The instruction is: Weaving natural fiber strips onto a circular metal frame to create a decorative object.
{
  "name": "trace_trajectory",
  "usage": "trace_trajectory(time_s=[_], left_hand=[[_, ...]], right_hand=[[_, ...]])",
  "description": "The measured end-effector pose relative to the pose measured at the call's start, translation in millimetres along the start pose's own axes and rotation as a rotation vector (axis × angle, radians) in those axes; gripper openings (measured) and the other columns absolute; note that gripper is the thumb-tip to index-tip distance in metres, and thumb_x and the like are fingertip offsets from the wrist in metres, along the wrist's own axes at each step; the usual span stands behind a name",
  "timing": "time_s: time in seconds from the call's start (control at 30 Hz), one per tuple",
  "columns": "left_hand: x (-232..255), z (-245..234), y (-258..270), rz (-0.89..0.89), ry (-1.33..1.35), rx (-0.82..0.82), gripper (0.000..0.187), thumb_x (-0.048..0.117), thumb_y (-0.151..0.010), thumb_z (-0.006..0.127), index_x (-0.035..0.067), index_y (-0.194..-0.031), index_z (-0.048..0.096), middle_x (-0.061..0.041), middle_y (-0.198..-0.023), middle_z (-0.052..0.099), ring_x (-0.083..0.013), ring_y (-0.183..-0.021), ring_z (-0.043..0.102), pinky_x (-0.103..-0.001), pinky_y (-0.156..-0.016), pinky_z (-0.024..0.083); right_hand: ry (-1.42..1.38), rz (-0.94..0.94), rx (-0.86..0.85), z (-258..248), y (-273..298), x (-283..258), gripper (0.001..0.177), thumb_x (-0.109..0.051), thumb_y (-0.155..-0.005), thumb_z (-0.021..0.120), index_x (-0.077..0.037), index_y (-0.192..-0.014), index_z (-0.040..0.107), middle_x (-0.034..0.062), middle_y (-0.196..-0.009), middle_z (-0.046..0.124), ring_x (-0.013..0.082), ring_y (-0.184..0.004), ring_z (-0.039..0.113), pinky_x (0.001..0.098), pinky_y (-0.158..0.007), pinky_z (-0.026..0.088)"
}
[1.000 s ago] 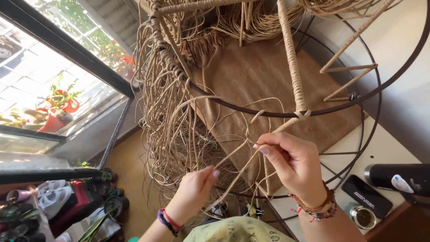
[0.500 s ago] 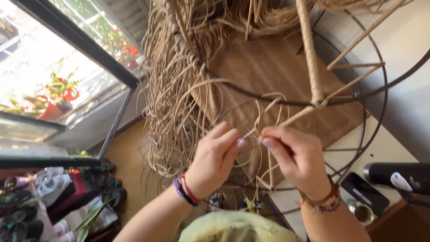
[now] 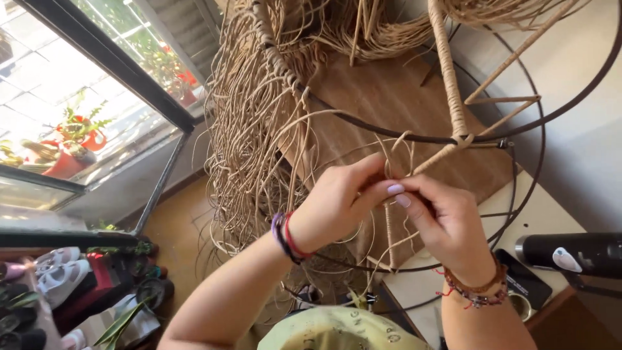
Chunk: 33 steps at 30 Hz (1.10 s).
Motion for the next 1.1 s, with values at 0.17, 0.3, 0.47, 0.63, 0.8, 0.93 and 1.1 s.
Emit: trace_trajectory(time_s=[0.17,0.3,0.47,0.63,0.8,0.93,1.1], left_hand=[[-29.6,-12.7,30.9,0.028,-0.332,-0.006,0.019,0.032,-0.102,0.058,0.015,-0.096,0.065,-0.009,-0.069,0.068,-0.0344,-0.073,0.071,-0.043,-0.065,0.056],[-93.8,15.6,86.0,-0.365,-0.535,-0.721,0.03,0.033,-0.107,0.055,0.012,-0.112,0.076,-0.002,-0.066,0.073,-0.0169,-0.065,0.073,-0.037,-0.086,0.059],[-27.3,17.9,23.7,-0.124,0.002,-0.469,0.027,0.025,-0.105,0.049,0.005,-0.103,0.067,-0.013,-0.075,0.072,-0.0296,-0.079,0.07,-0.045,-0.077,0.058],[-7.0,13.1,5.0,-0.124,0.247,-0.394,0.031,0.029,-0.107,0.047,0.011,-0.087,0.062,-0.001,-0.061,0.065,-0.0174,-0.066,0.07,-0.034,-0.07,0.057],[-19.9,-2.0,15.4,-0.124,0.278,-0.154,0.04,0.035,-0.106,0.051,0.001,-0.122,0.065,-0.026,-0.107,0.071,-0.0392,-0.107,0.07,-0.054,-0.094,0.054],[14.3,-14.6,77.3,0.624,-0.336,0.548,0.008,0.007,-0.08,0.066,0.014,-0.082,0.065,-0.005,-0.074,0.061,-0.0276,-0.06,0.056,-0.039,-0.054,0.049],[4.5,19.5,49.1,0.138,-0.087,0.229,0.04,0.029,-0.101,0.058,-0.002,-0.126,0.05,-0.016,-0.116,0.061,-0.0292,-0.106,0.065,-0.039,-0.095,0.054]], right_hand=[[0.107,-0.048,-0.01,6.6,5.6,8.8,0.014,-0.013,-0.099,0.061,-0.008,-0.099,0.074,0.0117,-0.064,0.065,0.0307,-0.052,0.061,0.0372,-0.055,0.055],[0.103,-0.087,0.023,0.9,2.3,5.4,0.016,-0.015,-0.099,0.063,-0.01,-0.095,0.078,0.0081,-0.062,0.066,0.0175,-0.051,0.061,0.0322,-0.052,0.055],[0.072,-0.066,0.004,2.4,3.1,-1.4,0.015,-0.012,-0.099,0.062,-0.008,-0.094,0.075,0.0097,-0.06,0.062,0.0238,-0.05,0.053,0.036,-0.054,0.055],[0.12,-0.068,0.008,2.7,7.4,2.0,0.018,-0.015,-0.102,0.058,-0.01,-0.094,0.073,0.0083,-0.06,0.059,0.0184,-0.051,0.05,0.0357,-0.055,0.054],[0.085,-0.059,0.01,5.3,13.0,7.7,0.016,-0.014,-0.101,0.058,-0.008,-0.098,0.072,0.0101,-0.068,0.064,0.0268,-0.053,0.052,0.0379,-0.057,0.055],[0.085,-0.089,0.033,-0.2,12.7,-2.4,0.017,-0.013,-0.1,0.06,-0.006,-0.095,0.074,0.0124,-0.066,0.066,0.0248,-0.054,0.063,0.0353,-0.059,0.056],[0.297,-0.198,-0.037,9.6,6.0,-11.8,0.015,-0.01,-0.1,0.061,0.0,-0.106,0.071,0.0085,-0.096,0.077,0.0176,-0.078,0.073,0.0279,-0.07,0.058]])
Point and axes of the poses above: each hand's wrist, its own y-axis away from the middle knuckle, its own z-axis out of the palm, x = y × z, the point moved 8 cm from there along -y, towards the middle knuckle
